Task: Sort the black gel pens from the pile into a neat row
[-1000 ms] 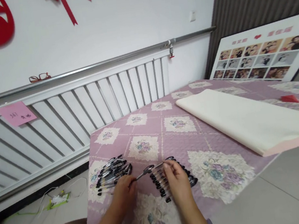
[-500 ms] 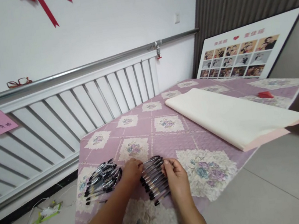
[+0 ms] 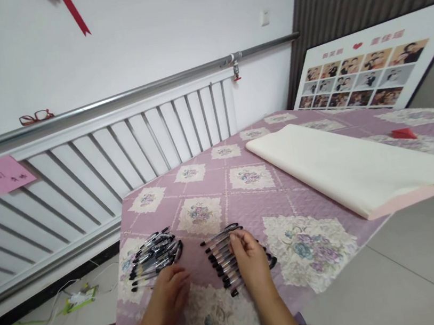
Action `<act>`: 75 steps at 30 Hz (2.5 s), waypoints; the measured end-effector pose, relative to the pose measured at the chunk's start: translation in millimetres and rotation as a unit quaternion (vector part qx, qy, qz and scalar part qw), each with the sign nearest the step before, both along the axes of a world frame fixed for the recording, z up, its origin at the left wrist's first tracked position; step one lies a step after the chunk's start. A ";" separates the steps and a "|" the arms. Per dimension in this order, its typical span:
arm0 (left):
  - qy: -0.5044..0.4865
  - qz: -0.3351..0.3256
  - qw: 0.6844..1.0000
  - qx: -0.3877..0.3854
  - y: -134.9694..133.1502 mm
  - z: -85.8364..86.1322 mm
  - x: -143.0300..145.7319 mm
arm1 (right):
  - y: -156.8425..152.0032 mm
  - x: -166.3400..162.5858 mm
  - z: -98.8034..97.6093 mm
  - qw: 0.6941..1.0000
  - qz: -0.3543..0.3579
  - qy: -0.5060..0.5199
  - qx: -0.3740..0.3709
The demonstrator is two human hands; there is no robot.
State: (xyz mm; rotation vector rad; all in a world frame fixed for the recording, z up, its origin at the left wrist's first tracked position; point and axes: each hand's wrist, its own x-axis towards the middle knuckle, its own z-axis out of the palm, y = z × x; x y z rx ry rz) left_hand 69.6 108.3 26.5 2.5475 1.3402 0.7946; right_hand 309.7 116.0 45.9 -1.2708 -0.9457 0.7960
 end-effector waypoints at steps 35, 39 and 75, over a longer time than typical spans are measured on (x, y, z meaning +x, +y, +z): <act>-0.052 0.115 0.990 -0.060 -15.7 -6.0 -74.1 | -18.3 -115.6 -27.1 0.872 0.149 -0.466 0.020; -0.010 0.118 0.991 -0.060 -9.2 -7.9 -69.6 | -17.7 -116.9 -25.9 0.875 0.135 -0.465 0.019; 0.033 0.121 0.985 -0.118 -12.4 -0.8 -73.1 | 16.8 -150.1 -34.3 0.806 0.090 -0.585 0.019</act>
